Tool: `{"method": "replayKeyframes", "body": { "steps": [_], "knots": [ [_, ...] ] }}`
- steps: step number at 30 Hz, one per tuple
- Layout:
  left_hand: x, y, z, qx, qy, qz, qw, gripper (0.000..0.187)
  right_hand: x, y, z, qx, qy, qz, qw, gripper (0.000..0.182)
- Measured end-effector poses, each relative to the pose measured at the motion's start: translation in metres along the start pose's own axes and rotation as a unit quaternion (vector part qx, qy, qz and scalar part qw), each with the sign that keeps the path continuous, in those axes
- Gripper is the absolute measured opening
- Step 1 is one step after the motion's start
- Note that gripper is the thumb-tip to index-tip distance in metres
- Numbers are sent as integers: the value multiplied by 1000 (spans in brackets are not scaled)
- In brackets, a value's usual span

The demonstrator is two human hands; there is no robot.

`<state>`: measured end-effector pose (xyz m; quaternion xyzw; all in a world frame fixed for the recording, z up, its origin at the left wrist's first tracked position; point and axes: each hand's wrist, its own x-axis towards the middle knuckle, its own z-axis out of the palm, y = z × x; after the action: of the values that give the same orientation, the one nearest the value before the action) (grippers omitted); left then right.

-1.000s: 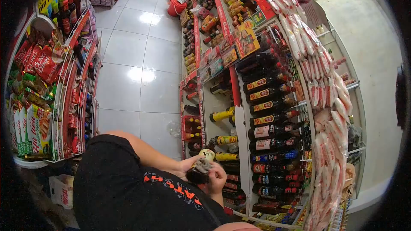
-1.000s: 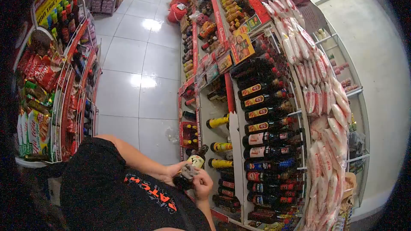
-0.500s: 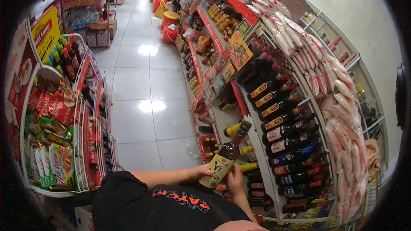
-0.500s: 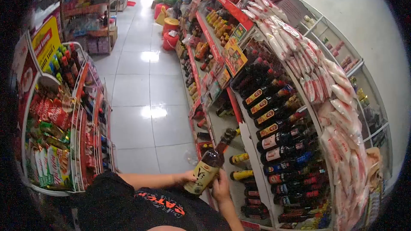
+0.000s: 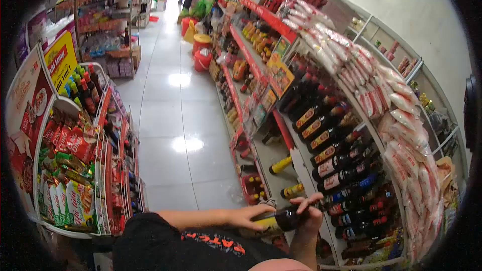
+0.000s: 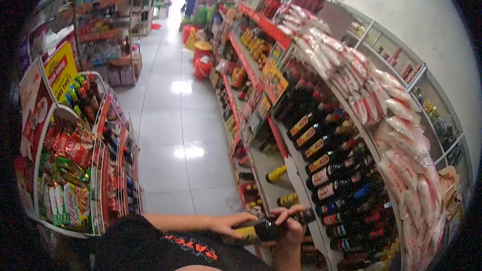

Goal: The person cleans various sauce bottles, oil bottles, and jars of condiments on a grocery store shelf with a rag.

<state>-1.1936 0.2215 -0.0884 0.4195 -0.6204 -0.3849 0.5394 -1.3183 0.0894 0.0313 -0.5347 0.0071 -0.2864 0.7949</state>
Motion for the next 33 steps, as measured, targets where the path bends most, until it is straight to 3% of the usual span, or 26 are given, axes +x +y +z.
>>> {"method": "replayKeyframes", "body": {
  "steps": [3,6,9,10,13,14,17,18,20,22,25,28,29,30,33],
  "knots": [
    [6,28,-5,3,87,110,990,83,-7,-5,7,-47,27,-36,998,25],
    [14,73,-14,138,43,133,981,93,-7,6,13,-150,20,-126,980,25],
    [31,106,1,269,-31,-3,963,95,-10,20,9,-354,26,-214,910,27],
    [43,95,12,269,107,137,947,91,-9,18,17,-349,73,-211,910,25],
    [65,105,9,319,76,159,931,85,-3,1,21,-315,108,-270,903,26],
    [69,105,8,337,105,208,912,80,-3,-6,16,-320,109,-285,897,29],
    [61,98,-5,294,94,89,947,78,1,-31,6,-316,66,-372,870,37],
    [61,83,-6,263,136,113,949,74,-3,-38,2,-276,50,-373,884,36],
    [53,51,-7,219,156,107,957,73,-8,-44,18,-342,109,-348,866,34],
    [48,48,-2,155,161,76,972,70,-16,-39,8,-402,43,-343,848,36],
    [55,36,-7,98,124,137,978,70,-23,-12,17,-452,-70,-301,837,40],
    [53,81,-3,115,112,118,980,56,-16,7,4,-407,-48,-197,891,40],
    [51,90,-1,126,102,97,982,51,-17,8,5,-372,-31,-201,906,40],
    [52,84,6,94,160,82,979,44,-15,7,7,-338,-14,-205,919,40],
    [48,57,-2,164,267,103,944,38,-11,-7,18,-301,3,-242,922,39]
  ]
}}
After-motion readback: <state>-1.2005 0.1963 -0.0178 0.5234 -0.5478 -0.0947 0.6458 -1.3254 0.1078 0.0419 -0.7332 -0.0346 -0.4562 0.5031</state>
